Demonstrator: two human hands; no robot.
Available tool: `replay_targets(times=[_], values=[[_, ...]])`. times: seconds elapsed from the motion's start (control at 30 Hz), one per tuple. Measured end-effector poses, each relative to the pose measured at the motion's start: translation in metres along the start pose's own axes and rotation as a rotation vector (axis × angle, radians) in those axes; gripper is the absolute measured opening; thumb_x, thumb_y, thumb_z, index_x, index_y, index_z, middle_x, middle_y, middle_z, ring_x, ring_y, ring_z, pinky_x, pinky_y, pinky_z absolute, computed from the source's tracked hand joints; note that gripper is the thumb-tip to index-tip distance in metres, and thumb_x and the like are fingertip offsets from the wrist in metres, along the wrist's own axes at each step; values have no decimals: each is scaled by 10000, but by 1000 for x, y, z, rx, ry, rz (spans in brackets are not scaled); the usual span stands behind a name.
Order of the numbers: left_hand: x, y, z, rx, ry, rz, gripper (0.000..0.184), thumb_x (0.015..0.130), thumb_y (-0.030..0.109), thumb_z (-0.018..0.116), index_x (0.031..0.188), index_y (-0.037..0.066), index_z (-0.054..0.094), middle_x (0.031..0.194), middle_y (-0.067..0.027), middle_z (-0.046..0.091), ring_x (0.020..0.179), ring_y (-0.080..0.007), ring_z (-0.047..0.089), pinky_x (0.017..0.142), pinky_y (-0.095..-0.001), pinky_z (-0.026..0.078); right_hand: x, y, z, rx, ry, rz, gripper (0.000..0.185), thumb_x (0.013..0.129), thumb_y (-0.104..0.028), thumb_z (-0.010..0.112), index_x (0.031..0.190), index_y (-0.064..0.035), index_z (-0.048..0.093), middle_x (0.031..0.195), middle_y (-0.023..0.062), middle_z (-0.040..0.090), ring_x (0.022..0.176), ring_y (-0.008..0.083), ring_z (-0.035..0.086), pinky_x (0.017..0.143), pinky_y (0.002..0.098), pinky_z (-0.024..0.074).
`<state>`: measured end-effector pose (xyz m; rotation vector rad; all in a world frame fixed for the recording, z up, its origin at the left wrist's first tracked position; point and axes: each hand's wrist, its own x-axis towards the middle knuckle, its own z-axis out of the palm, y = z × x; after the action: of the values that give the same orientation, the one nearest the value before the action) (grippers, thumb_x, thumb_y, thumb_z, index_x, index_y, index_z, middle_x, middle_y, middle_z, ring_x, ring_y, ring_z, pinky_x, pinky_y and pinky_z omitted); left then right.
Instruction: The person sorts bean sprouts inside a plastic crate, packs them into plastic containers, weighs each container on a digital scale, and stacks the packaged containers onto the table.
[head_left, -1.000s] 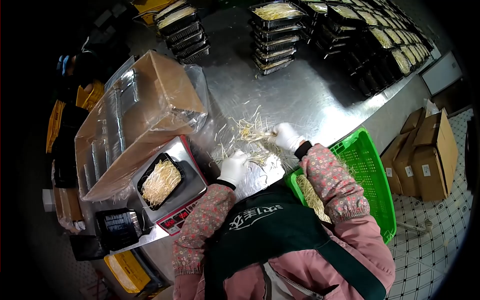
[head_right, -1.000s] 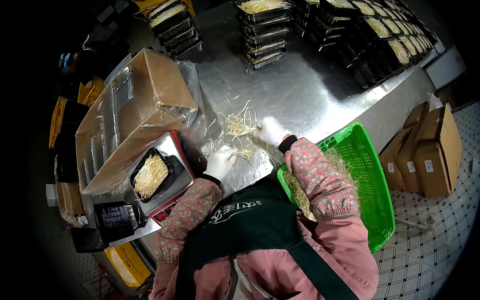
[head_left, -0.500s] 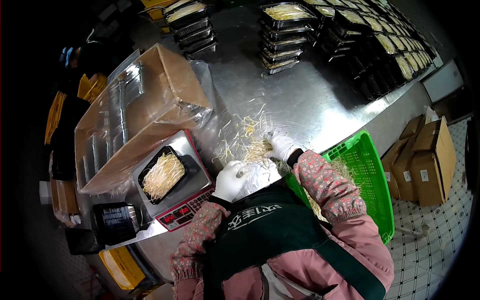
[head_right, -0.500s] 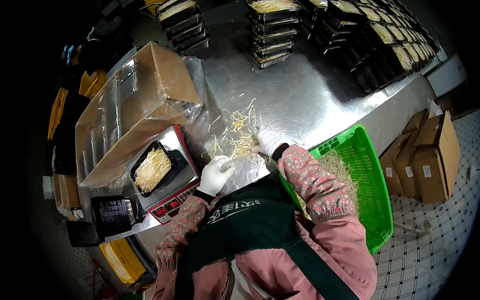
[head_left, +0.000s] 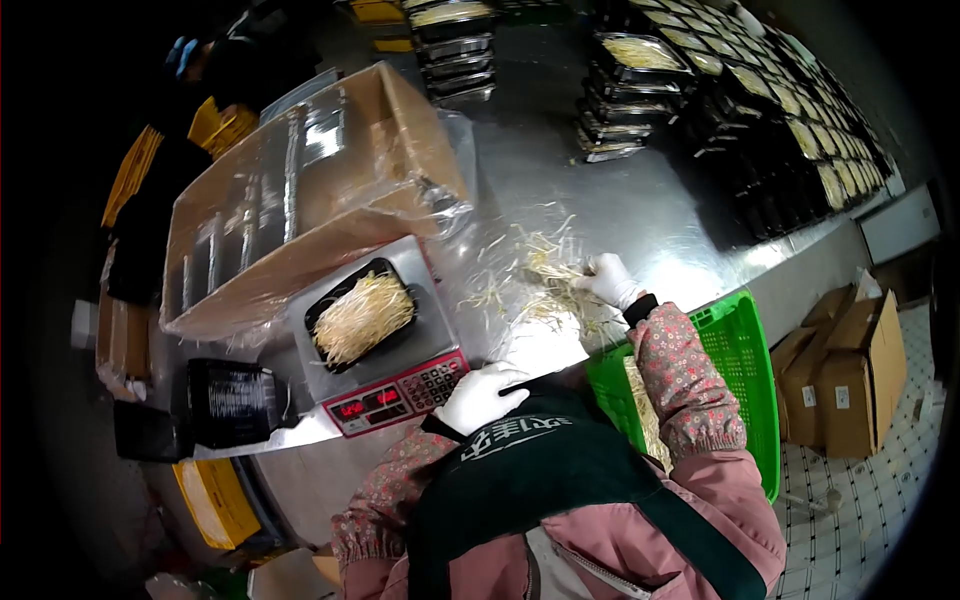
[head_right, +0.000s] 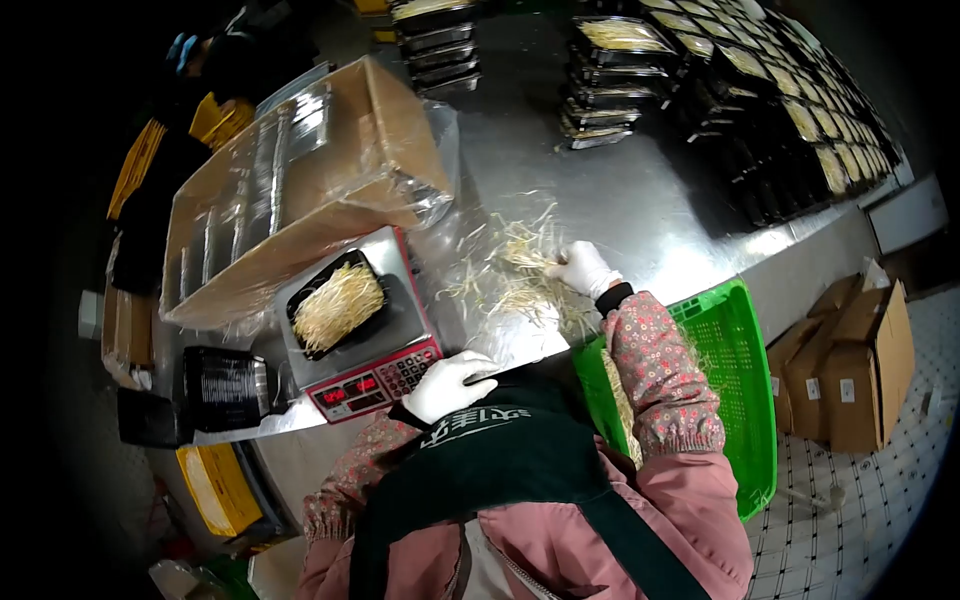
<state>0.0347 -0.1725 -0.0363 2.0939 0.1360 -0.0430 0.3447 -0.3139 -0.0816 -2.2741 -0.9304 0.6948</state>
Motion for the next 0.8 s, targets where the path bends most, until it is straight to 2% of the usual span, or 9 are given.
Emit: replay_targets(times=[0.1,0.23,0.27,0.47,0.53,0.6,0.63,0.67,0.8], values=[[-12,-10,-1,77,-36,35,269,884,224,681,1109,79,707,1101,-112,686,1018,-290,666,896,-355,531,8,18,14,-429,-30,-141,232,776,-225,715,880,-20,743,851,251,675,823,401,677,753,444,538],[-35,-16,-6,72,-1,36,268,892,229,656,1093,58,703,1069,-111,681,960,-301,664,847,-374,535,9,-6,2,-134,83,-167,178,752,-129,744,795,40,709,713,261,637,639,349,675,594,396,501],[-39,-14,-8,75,-9,30,269,893,230,654,1093,58,703,1061,-110,680,951,-300,664,837,-377,536,12,-10,0,-28,-4,-2,210,752,-148,759,765,52,696,696,269,626,618,368,661,574,401,489],[-67,-6,-30,34,102,61,248,909,228,639,1083,65,706,1096,-118,677,966,-305,667,837,-373,545,16,-10,13,-477,33,-333,218,769,-155,775,774,53,707,668,206,664,559,223,643,571,361,499],[-78,8,-47,6,102,51,248,923,224,632,1099,64,700,1133,-123,670,985,-304,666,841,-377,549,20,-36,7,-111,37,-190,184,772,-124,774,809,47,716,686,164,686,588,165,633,591,342,510],[-88,21,-59,41,150,50,260,927,229,636,1111,57,698,1137,-122,670,983,-307,664,830,-380,550,31,-36,13,53,-58,-35,197,770,-130,774,880,26,725,744,178,704,669,206,683,641,343,529],[-94,25,-68,17,187,81,255,929,200,647,1133,56,698,1115,-128,674,975,-302,669,829,-361,545,36,-21,37,-317,-27,-234,195,768,-142,768,888,7,732,746,188,699,673,252,688,655,365,535],[-110,32,-86,-94,298,58,246,916,138,672,1145,52,698,1087,-138,681,976,-290,672,841,-343,536,39,-12,39,-703,32,-411,195,766,-154,762,897,-12,738,748,198,695,677,298,693,670,388,541],[-147,6,-114,-86,933,-26,257,909,-17,629,1162,10,667,1135,-101,680,938,-145,649,812,-279,523,24,-109,10,-350,-68,-290,181,779,-146,743,915,-27,742,851,205,700,752,318,691,712,384,538]])
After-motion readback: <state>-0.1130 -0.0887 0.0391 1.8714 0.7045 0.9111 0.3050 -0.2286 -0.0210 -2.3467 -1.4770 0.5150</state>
